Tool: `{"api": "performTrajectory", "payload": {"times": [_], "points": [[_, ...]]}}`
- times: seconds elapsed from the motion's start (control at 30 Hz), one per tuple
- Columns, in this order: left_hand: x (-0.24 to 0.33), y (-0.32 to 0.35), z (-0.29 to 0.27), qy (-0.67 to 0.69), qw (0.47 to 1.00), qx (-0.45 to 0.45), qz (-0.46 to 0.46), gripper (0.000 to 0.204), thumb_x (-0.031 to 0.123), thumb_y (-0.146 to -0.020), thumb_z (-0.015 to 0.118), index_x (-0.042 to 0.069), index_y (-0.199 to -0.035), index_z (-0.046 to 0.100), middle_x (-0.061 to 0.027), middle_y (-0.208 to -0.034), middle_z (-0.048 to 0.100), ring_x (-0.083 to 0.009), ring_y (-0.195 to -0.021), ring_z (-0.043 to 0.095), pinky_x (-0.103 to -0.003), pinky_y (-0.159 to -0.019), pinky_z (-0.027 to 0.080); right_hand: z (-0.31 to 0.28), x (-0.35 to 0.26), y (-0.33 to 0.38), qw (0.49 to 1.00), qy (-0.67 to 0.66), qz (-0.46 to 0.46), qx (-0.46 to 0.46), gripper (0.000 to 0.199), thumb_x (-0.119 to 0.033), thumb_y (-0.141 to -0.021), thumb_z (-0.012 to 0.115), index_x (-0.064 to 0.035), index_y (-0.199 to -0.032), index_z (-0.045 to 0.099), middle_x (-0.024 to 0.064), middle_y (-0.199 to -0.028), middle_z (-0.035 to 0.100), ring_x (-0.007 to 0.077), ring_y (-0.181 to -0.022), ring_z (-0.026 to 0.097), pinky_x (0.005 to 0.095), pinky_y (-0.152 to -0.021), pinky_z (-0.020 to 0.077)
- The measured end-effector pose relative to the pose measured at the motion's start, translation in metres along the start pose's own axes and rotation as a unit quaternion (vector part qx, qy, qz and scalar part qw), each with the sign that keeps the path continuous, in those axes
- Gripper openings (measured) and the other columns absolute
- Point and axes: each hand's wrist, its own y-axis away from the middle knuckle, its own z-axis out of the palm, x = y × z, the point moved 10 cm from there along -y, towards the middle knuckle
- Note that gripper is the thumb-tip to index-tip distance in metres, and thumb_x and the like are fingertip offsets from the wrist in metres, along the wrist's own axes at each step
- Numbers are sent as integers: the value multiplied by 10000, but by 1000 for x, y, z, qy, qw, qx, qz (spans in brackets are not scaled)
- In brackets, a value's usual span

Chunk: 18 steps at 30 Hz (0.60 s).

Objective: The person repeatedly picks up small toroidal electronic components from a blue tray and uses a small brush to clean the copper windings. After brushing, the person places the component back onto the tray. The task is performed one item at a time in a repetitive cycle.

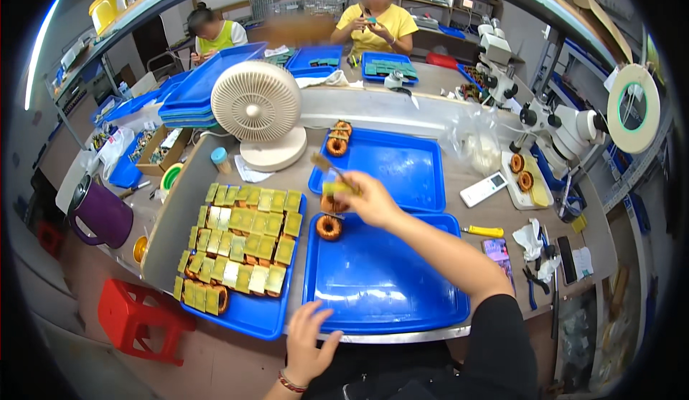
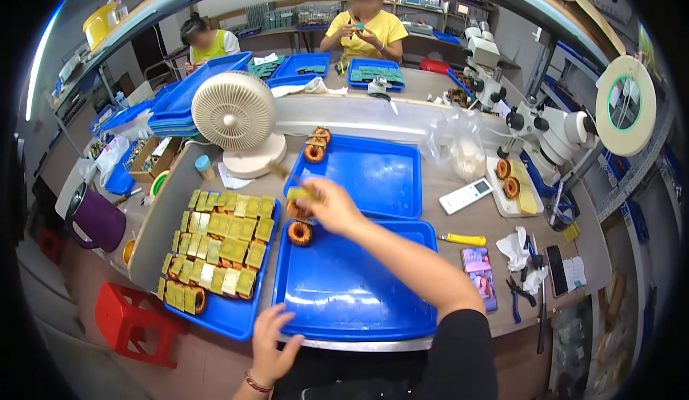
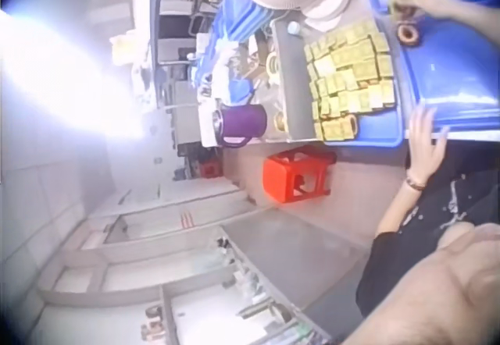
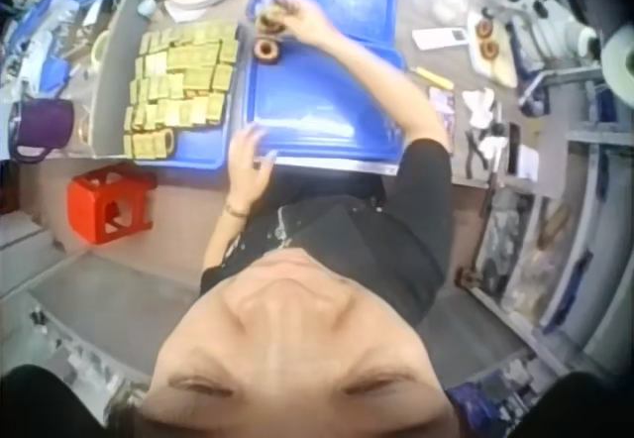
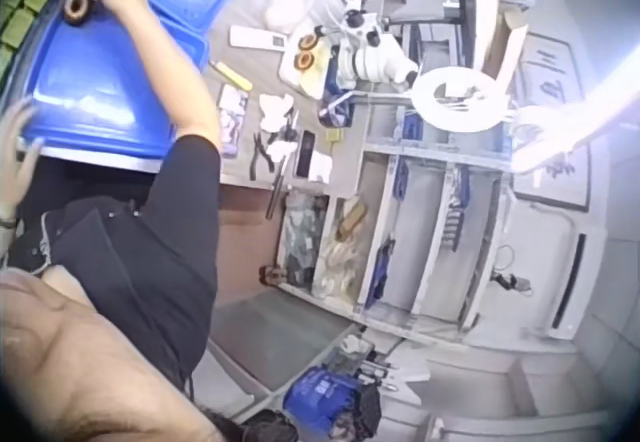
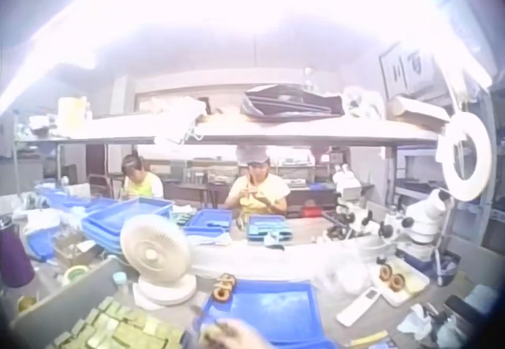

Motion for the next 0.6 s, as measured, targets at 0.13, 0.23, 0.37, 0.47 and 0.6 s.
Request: {"api": "performTrajectory", "payload": {"times": [0.13, 0.23, 0.37, 0.47, 0.6], "points": [[-16, 6, 42, -114, 991, -72, 13, 357, 276, -716, 679, 117, -1026, 601, -136, -1169, 493, -382, -1183, 366, -549, -979, 223, -42, 34, -81, 960, 239, -49, 138, 316, -212, -754, 672, -33, -999, 582, 166, -961, 594, 329, -916, 568, 387, -786, 444], [-29, 11, 39, -69, 997, -39, -15, 317, 302, -714, 685, 123, -969, 628, -109, -1137, 520, -349, -1166, 400, -566, -985, 204, -43, 82, -117, 955, 258, 3, 147, 327, -213, -744, 686, -60, -1012, 579, 175, -976, 585, 334, -934, 557, 384, -796, 444], [-27, 13, 37, -23, 999, -18, 18, 355, 204, -709, 685, 54, -1013, 579, -171, -1167, 503, -381, -1157, 406, -510, -983, 287, -45, 98, -122, 945, 250, 19, 209, 433, -204, -704, 724, -91, -1077, 534, 168, -968, 550, 341, -923, 545, 388, -788, 445], [-25, 14, 36, -33, 999, -21, 20, 331, 198, -712, 679, 44, -987, 578, -170, -1144, 516, -382, -1136, 423, -511, -969, 299, -41, 79, -107, 932, 272, -40, 234, 611, -209, -661, 760, -66, -1162, 440, 153, -1047, 502, 342, -940, 540, 403, -792, 450], [-24, 16, 33, -42, 998, -3, 35, 302, 192, -719, 669, 39, -964, 582, -166, -1121, 531, -384, -1109, 443, -512, -966, 296, -12, 56, -82, 963, 270, 9, 9, 504, -333, -645, 754, -26, -989, 550, 141, -913, 565, 325, -862, 578, 397, -738, 467]]}}
